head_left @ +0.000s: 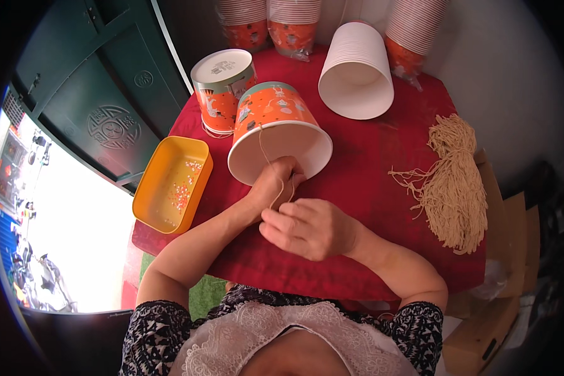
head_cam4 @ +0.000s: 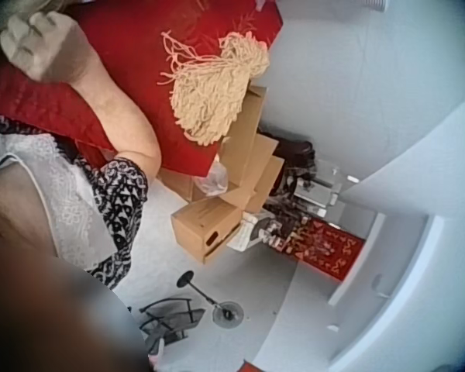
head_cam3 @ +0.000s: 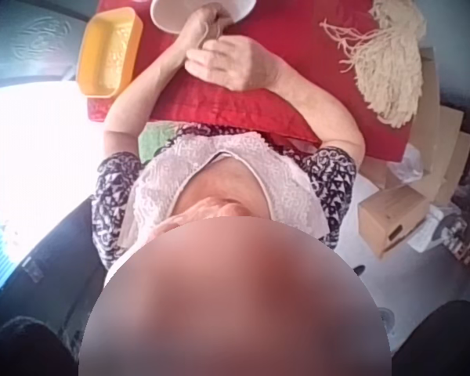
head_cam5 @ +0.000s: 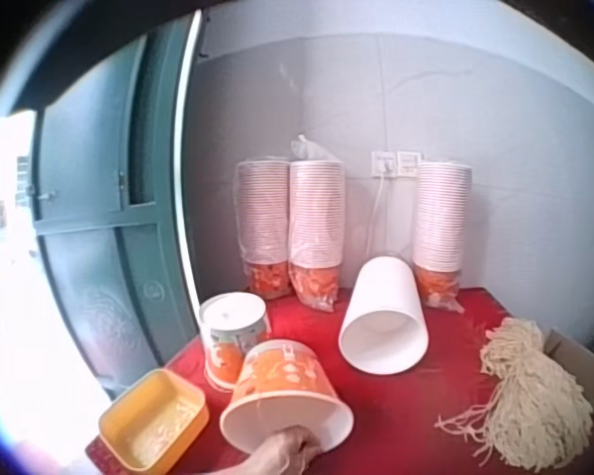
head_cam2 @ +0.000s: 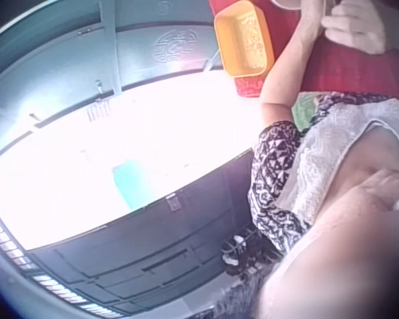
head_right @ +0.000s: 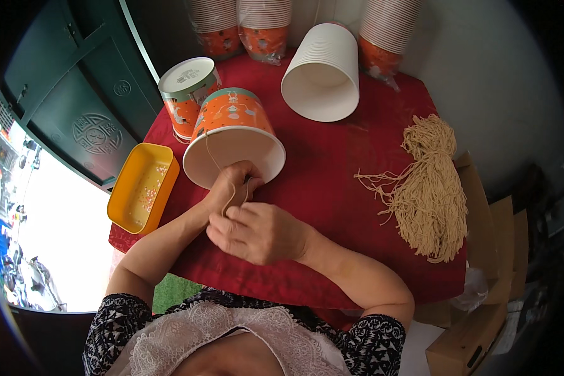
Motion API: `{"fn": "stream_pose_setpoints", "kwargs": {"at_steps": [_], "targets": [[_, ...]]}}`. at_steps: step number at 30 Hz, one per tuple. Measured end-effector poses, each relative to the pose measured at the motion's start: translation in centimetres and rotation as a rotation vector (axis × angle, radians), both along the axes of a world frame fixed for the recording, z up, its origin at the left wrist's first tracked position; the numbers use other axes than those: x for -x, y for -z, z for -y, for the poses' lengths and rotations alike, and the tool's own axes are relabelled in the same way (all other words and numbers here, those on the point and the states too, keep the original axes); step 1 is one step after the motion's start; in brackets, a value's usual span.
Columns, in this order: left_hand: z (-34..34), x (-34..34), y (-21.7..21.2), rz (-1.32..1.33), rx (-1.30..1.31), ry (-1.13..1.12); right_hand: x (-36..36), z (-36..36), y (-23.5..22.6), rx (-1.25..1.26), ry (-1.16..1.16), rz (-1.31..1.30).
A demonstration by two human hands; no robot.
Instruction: Tying string handles to paper buckets in a packaging environment.
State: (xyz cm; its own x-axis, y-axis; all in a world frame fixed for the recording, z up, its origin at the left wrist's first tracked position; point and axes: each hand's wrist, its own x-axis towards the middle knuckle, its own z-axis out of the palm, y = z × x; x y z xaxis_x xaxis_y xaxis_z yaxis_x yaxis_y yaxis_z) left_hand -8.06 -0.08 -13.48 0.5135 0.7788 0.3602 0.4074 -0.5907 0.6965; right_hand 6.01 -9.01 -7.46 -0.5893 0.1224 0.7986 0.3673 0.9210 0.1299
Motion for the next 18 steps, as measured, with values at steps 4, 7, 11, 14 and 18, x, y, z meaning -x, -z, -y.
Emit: {"fn": "stream_pose_setpoints", "kwargs": {"at_steps": [4, 7, 11, 14, 18], "targets": [[0.2, -0.3, -1.5, 0.030, 0.133, 0.014, -1.4, -0.5, 0.7, 0.113, 0.095, -0.089], [0.5, -0.3, -1.7, 0.051, 0.021, 0.000, -2.1, -2.5, 2.3, 0.450, 0.360, -0.260], [0.9, -0.2, -2.5, 0.052, 0.300, 0.004, -2.9, -3.2, 3.8, 0.659, 0.508, -0.270], [1.0, 0.0, -2.6, 0.072, 0.375, -0.003, -2.9, -3.4, 3.9, 0.616, 0.532, -0.220], [1.1, 0.3, -3.3, 0.083, 0.486, 0.019, -3.0, -3.3, 4.1, 0.674, 0.558, -0.196]]}}
